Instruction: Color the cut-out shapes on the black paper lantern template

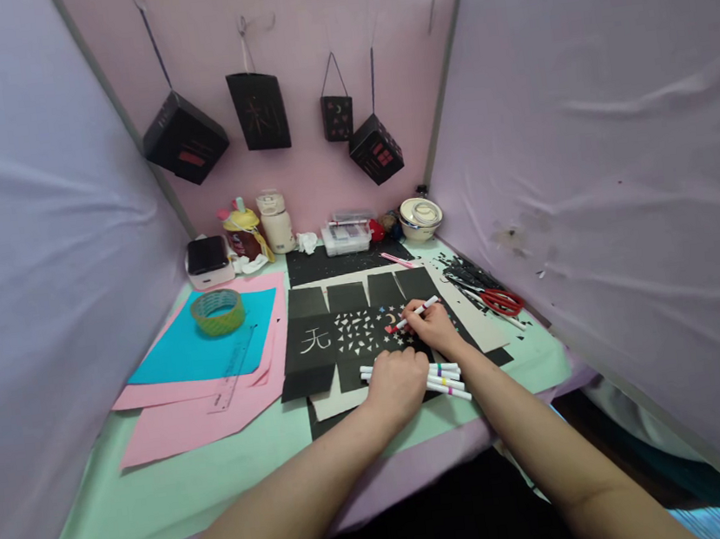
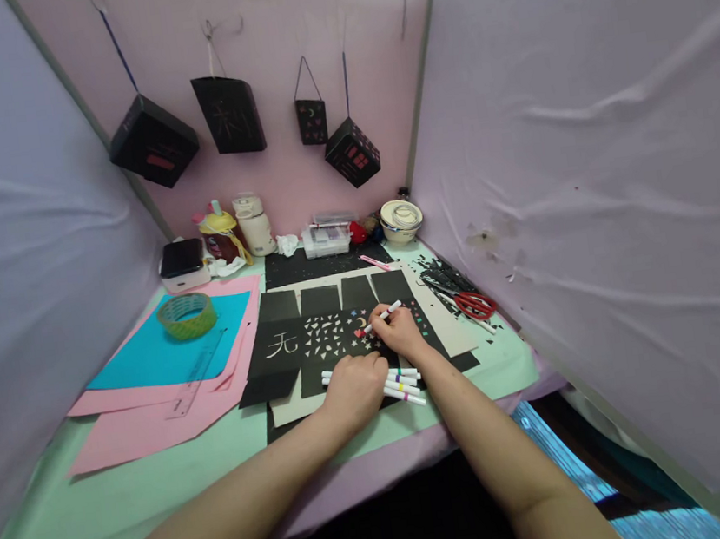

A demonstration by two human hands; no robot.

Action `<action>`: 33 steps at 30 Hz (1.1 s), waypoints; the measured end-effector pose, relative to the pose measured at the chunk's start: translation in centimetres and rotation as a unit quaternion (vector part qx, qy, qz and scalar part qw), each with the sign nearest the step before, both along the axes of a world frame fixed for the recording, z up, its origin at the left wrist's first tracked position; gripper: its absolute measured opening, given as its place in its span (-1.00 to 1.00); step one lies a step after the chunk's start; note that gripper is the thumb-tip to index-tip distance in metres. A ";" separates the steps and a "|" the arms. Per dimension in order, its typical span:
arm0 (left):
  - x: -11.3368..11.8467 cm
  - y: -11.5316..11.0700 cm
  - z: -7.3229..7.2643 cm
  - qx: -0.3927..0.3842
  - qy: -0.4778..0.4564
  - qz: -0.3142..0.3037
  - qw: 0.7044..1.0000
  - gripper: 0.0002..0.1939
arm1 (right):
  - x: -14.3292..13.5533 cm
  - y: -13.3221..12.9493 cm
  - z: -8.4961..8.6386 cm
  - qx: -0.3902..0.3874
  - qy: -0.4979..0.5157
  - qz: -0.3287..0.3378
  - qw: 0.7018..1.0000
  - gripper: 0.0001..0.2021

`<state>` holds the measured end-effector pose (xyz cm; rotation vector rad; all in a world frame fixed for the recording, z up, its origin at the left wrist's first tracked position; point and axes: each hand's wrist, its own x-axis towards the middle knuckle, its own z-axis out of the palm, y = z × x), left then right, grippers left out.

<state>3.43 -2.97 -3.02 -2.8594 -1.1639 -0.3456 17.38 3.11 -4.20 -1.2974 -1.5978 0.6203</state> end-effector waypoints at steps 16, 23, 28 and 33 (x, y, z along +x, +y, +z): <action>0.1 0.0 -0.1 -0.007 0.003 0.006 1.000 -0.88 | 0.0 0.0 -0.1 0.012 -0.027 -0.037 0.999 -0.80; 0.1 0.1 -0.2 0.001 -0.003 0.002 1.000 -0.89 | 0.1 0.2 -0.1 0.001 -0.006 -0.024 1.000 -0.82; 0.1 0.0 -0.1 0.001 0.001 0.005 1.000 -0.88 | 0.1 0.1 -0.1 0.005 0.007 -0.016 1.000 -0.82; 0.1 0.0 0.0 -0.005 0.004 0.007 1.000 -0.88 | 0.0 -0.1 0.0 0.011 -0.011 -0.033 0.999 -0.81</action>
